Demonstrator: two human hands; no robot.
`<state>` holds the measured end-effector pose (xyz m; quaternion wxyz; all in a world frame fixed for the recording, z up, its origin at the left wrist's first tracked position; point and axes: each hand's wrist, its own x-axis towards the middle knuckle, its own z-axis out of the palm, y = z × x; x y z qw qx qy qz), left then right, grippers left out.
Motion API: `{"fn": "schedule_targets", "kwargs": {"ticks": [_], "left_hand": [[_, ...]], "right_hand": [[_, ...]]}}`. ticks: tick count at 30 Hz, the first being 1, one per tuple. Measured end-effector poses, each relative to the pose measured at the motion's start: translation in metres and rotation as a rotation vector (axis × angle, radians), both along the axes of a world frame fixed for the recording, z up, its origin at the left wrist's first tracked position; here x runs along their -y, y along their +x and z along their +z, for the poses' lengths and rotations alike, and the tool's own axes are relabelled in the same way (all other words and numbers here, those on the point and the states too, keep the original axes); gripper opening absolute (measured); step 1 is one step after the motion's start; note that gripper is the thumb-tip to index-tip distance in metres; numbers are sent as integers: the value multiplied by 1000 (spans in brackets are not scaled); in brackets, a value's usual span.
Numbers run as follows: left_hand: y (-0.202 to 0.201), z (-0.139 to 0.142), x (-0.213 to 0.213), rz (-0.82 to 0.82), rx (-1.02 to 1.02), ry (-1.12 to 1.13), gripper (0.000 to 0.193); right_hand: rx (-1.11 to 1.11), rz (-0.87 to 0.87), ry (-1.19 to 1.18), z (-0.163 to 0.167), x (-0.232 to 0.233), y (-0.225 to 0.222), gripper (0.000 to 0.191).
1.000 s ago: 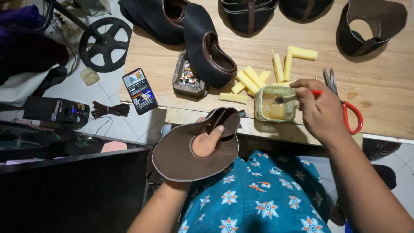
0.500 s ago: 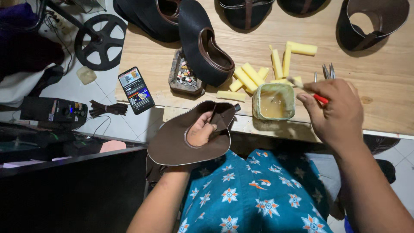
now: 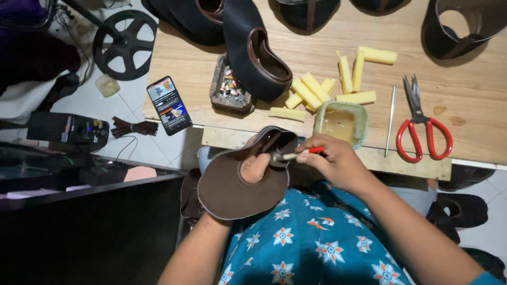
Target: The person sits at a workbench and uses a brush to apply glue from a container onto the edges of leather shoe uppers, working on one upper at a time and setting finished pieces aside with other completed uppers on the table.
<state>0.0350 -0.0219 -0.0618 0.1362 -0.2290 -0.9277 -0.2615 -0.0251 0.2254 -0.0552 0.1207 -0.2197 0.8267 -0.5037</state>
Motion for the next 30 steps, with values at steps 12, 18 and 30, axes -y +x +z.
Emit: {"fn": "schedule_targets", "kwargs": {"ticks": [12, 18, 30], "left_hand": [[-17, -64, -13, -49, 1009, 1582, 51], [-21, -79, -6, -153, 1040, 1542, 42], [-23, -38, -17, -116, 1171, 1787, 36]], "right_hand": [[81, -88, -53, 6, -3, 13, 16], [83, -388, -252, 22, -33, 10, 16], [-495, -489, 272, 49, -71, -3, 15]]}}
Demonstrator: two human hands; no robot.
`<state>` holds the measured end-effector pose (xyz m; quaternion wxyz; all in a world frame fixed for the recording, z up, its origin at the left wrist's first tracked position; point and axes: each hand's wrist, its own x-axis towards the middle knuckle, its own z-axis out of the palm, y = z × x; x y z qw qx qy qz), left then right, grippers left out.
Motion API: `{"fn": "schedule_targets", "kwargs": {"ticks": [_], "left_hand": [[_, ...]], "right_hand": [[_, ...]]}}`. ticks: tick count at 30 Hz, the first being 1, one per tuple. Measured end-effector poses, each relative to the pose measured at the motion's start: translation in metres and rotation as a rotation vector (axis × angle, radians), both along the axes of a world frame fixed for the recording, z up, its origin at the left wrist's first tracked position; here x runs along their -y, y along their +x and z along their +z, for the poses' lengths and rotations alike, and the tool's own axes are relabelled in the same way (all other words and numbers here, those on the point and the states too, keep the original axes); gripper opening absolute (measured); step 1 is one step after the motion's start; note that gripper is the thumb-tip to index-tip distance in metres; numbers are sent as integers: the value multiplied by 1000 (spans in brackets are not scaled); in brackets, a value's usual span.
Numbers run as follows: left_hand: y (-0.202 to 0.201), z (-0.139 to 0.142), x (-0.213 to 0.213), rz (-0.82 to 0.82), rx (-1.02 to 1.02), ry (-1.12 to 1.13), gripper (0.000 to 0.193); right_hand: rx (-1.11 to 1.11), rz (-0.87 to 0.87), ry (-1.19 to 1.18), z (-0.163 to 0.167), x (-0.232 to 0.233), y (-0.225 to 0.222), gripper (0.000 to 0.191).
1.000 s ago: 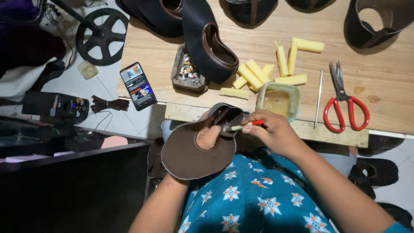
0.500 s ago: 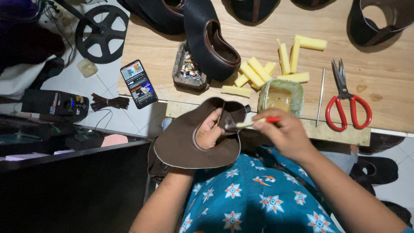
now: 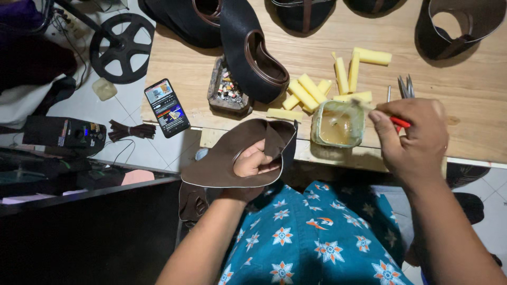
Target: The person sits at a workbench and uses a brush to apply glue from a container onto the edges of leather shoe uppers, working on one upper at a time and setting finished pieces aside with other completed uppers on the table.
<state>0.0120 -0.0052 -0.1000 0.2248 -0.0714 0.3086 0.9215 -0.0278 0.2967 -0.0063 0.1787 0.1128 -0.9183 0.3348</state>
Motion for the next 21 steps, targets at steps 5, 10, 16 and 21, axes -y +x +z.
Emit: {"fn": "schedule_targets", "kwargs": {"ticks": [5, 10, 16, 21], "left_hand": [[-4, 1, -6, -38, 13, -63, 39], [-2, -1, -16, -117, 15, -168, 43], [1, -7, -6, -186, -112, -171, 35], [2, 3, -15, -125, -188, -94, 36]], "right_hand": [[359, 24, -482, 14, 13, 15, 15], [248, 278, -360, -3, 57, 15, 15], [202, 435, -339, -11, 59, 13, 13], [201, 451, -285, -4, 59, 14, 17]]}}
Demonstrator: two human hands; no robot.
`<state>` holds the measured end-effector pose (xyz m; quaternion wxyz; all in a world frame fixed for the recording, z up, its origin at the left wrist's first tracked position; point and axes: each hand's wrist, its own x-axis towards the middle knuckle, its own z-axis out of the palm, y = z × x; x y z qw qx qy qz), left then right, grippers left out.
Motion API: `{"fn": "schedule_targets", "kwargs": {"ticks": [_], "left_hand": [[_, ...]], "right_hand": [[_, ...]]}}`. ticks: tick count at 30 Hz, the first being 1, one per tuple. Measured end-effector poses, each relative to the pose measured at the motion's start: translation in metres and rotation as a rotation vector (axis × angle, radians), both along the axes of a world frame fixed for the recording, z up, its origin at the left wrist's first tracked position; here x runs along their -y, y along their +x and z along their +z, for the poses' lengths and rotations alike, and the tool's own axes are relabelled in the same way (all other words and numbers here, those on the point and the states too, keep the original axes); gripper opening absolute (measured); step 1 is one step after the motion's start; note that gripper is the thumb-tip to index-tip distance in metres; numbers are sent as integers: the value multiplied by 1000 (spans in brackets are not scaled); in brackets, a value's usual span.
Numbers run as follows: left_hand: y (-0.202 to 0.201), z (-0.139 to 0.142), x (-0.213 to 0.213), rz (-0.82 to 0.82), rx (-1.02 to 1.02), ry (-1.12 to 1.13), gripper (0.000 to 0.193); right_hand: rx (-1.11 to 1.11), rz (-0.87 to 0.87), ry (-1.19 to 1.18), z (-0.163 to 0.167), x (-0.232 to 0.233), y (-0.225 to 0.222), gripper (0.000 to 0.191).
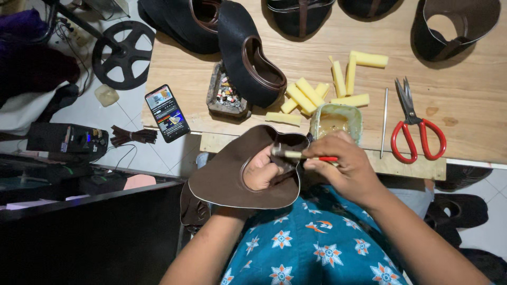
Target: The person sits at a workbench and uses a brush to apply glue from a container onto the edges of leather shoe uppers, working on one upper at a time and setting finished pieces aside with other completed uppers on the table.
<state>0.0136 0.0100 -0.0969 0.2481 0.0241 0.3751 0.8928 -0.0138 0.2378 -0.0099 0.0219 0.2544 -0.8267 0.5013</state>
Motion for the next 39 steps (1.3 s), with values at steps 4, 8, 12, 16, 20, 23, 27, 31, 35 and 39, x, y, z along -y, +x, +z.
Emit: {"fn": "schedule_targets", "kwargs": {"ticks": [4, 8, 12, 16, 20, 23, 27, 31, 35, 39], "left_hand": [[2, 17, -1, 15, -24, -180, 41], [2, 23, 2, 25, -73, -124, 39], [1, 20, 5, -38, -17, -123, 46], [2, 16, 8, -17, -42, -104, 39], [2, 14, 8, -11, -156, -136, 53], [1, 10, 3, 29, -195, -217, 67], [5, 3, 4, 62, -171, -94, 64], [5, -6, 7, 137, 6, -108, 54], [6, -7, 1, 283, -45, -214, 50], [7, 14, 3, 271, -268, -599, 49]], "right_hand": [[-74, -34, 58, 2, -1, 0, 14], [-14, -10, 9, -1, -3, 1, 16], [34, -56, -81, -4, -2, 2, 14], [45, 19, -123, -1, 0, 3, 17], [-64, 57, -54, 6, 1, 5, 21], [-35, 127, -20, 10, -1, 8, 18], [75, 187, 22, 9, -4, 10, 19], [132, 135, -51, 5, -6, 12, 18], [161, 117, -115, -1, -7, 13, 19], [148, 103, -120, -6, -10, 16, 18]]}}
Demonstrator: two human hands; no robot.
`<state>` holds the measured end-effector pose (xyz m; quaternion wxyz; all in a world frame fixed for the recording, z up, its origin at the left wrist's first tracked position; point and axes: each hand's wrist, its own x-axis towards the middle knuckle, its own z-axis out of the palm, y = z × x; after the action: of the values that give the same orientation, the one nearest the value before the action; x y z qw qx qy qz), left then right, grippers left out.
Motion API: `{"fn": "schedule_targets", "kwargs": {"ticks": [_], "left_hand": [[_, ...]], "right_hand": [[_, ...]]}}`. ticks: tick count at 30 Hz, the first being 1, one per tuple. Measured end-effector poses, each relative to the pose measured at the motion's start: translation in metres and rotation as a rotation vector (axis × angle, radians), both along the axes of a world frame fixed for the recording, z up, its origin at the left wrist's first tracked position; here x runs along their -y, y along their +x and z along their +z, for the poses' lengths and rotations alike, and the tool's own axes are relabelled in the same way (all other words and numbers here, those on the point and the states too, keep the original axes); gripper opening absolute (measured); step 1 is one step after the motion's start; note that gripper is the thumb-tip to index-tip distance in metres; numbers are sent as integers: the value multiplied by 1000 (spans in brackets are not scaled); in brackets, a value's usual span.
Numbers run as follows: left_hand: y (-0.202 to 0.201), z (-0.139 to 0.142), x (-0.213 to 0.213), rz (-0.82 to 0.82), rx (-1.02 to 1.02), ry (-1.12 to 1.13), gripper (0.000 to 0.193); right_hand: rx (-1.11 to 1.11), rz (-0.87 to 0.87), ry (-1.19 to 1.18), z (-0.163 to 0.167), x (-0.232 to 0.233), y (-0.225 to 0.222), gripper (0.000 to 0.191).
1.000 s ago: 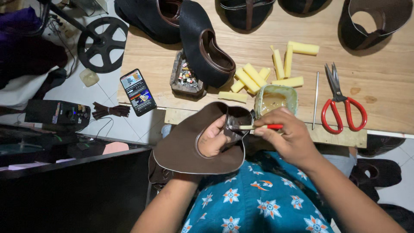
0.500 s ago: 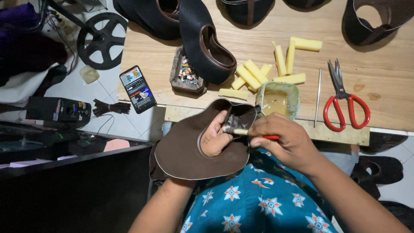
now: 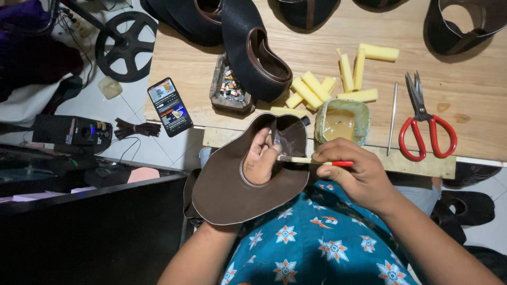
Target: The person sits at a workbench and uses a brush to apply glue from a container onto the edges of leather shoe uppers, working on one upper at a time and setting finished pieces aside with other completed uppers on the table.
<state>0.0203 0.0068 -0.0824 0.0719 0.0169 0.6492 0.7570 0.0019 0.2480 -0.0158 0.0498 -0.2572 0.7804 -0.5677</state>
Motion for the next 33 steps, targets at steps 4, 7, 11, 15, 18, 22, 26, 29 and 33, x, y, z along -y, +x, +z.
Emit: {"fn": "schedule_targets", "kwargs": {"ticks": [4, 7, 11, 15, 18, 22, 26, 29, 33], "left_hand": [[3, 41, 5, -9, -318, -446, 35], [2, 74, -6, 20, -42, -155, 36], [15, 120, -1, -71, -436, -935, 30], [11, 147, 3, -98, -76, -1144, 42], [9, 158, 0, -47, -333, -1055, 38], [8, 160, -1, -25, -476, -1065, 42], [13, 156, 5, -53, -554, -1101, 34], [21, 149, 2, 4, -525, -843, 30], [-5, 106, -11, -36, -366, -505, 32]], "right_hand": [[17, -66, -98, -2, -3, -1, 14], [-49, -160, 1, -3, 0, -7, 14], [-24, -100, -58, -4, 9, -12, 17], [45, -17, 19, 0, 2, -9, 16], [7, -24, 44, 2, -1, -6, 18], [-27, 18, 38, 2, 0, -4, 18], [21, 37, 37, 7, -6, -5, 18], [-17, -91, 27, 13, -9, -6, 13], [-152, -85, 158, 13, 2, -6, 17]]}}
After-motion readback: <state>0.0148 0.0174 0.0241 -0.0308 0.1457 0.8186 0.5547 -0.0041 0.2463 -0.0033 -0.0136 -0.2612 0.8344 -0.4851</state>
